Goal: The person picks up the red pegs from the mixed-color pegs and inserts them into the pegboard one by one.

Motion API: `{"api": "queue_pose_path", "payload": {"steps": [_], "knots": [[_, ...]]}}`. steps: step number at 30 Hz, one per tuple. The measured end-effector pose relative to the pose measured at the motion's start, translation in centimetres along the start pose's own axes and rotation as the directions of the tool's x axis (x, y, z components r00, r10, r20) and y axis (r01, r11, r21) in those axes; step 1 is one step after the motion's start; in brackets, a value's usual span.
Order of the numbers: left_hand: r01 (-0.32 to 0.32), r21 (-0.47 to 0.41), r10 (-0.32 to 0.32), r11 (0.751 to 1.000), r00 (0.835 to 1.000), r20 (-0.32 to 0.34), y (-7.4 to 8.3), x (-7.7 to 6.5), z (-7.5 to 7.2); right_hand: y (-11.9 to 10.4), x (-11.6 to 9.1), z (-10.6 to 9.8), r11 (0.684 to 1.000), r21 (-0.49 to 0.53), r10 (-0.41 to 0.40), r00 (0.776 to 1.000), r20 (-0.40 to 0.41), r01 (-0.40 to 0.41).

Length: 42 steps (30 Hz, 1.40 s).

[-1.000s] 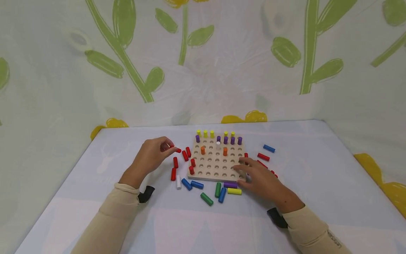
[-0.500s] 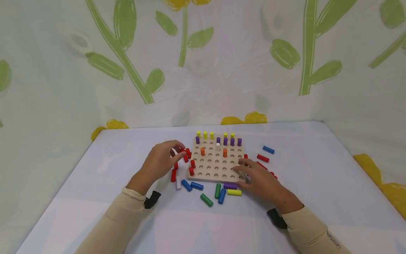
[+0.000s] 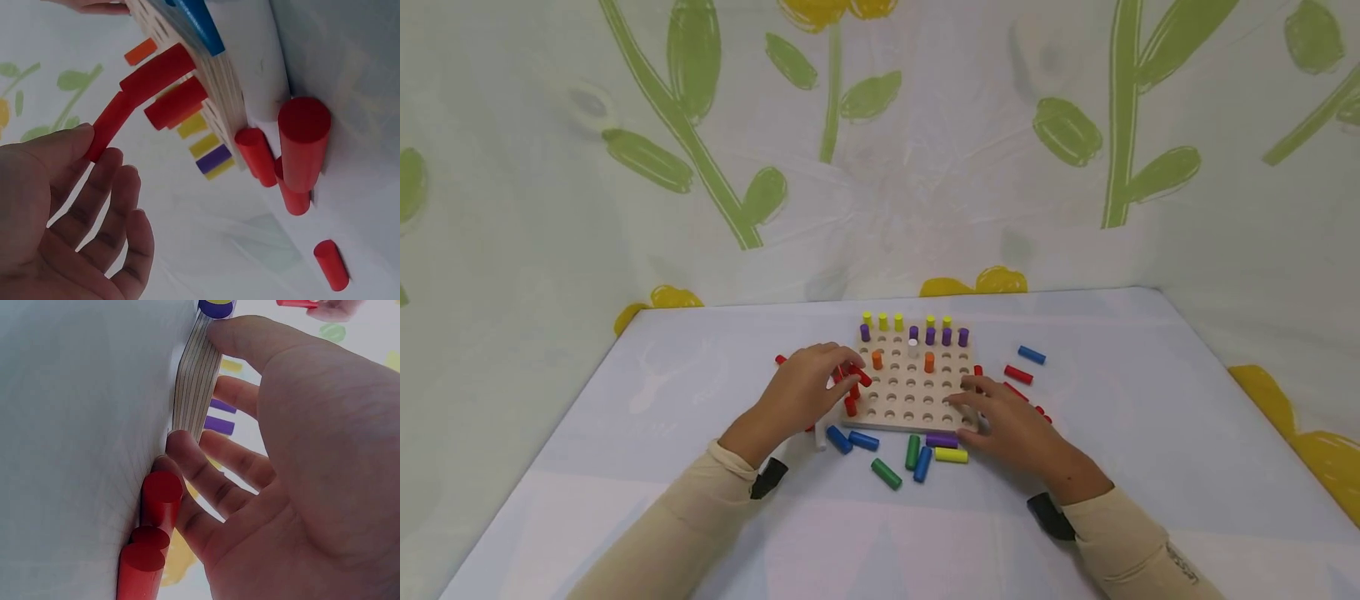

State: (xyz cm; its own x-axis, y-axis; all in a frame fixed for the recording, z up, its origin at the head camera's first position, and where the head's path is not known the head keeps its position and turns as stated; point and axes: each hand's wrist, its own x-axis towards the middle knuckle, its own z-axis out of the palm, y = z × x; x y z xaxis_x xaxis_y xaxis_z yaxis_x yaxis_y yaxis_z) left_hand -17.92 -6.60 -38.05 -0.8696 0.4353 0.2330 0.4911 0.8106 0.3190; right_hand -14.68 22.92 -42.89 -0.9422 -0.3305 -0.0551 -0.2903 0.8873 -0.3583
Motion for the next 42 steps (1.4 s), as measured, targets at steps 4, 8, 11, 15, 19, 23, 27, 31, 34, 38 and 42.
{"api": "queue_pose_path", "payload": {"steps": [4, 8, 11, 15, 19, 23, 27, 31, 34, 38, 42], "knots": [[-0.021, 0.048, 0.021, 0.999, 1.000, 0.010, 0.1, 0.1, 0.5, 0.0, 0.0, 0.0, 1.000, -0.005, -0.005, 1.000, -0.001, 0.005], [-0.026, 0.071, 0.024, 0.997, 0.999, 0.031, 0.1, 0.2, 0.9, 0.0, 0.0, 0.0, 1.000, -0.003, -0.009, 1.000, -0.008, 0.009], [-0.024, 0.081, 0.021, 0.996, 0.999, 0.039, 0.1, 0.3, 1.3, -0.1, -0.1, 0.0, 1.000, 0.001, -0.007, 1.000, -0.010, 0.007], [-0.017, 0.099, 0.011, 0.995, 0.998, 0.063, 0.2, 0.5, 1.7, -0.2, 0.0, -0.1, 1.000, 0.000, 0.000, 1.000, -0.007, 0.000], [-0.023, 0.127, 0.013, 0.992, 0.997, 0.080, 0.2, 0.7, 2.1, -0.2, 0.0, 0.0, 1.000, 0.003, 0.007, 1.000, -0.006, -0.007], [-0.036, 0.141, 0.026, 0.989, 0.997, 0.074, 0.2, 0.7, 2.2, -0.2, 0.0, -0.1, 1.000, 0.005, 0.005, 1.000, -0.010, -0.005], [-0.045, 0.133, 0.035, 0.990, 0.996, 0.077, 0.3, 0.6, 2.2, -0.2, 0.0, -0.1, 1.000, 0.006, 0.010, 1.000, -0.004, -0.010], [-0.048, 0.128, 0.039, 0.991, 0.997, 0.069, 0.2, 0.5, 2.2, -0.2, 0.1, -0.1, 1.000, -0.003, 0.011, 1.000, -0.007, -0.011], [-0.047, 0.122, 0.040, 0.991, 0.997, 0.064, 0.1, 0.5, 2.2, -0.3, 0.1, -0.2, 1.000, -0.007, 0.013, 1.000, -0.006, -0.013], [-0.045, 0.105, 0.037, 0.993, 0.997, 0.072, 0.1, 0.4, 2.3, -0.4, 0.1, -0.3, 1.000, -0.009, 0.014, 1.000, 0.008, -0.014], [-0.046, 0.100, 0.039, 0.994, 0.997, 0.068, 0.2, 0.3, 2.4, -0.4, -0.1, -0.2, 1.000, -0.001, 0.014, 1.000, 0.007, -0.014]]}}
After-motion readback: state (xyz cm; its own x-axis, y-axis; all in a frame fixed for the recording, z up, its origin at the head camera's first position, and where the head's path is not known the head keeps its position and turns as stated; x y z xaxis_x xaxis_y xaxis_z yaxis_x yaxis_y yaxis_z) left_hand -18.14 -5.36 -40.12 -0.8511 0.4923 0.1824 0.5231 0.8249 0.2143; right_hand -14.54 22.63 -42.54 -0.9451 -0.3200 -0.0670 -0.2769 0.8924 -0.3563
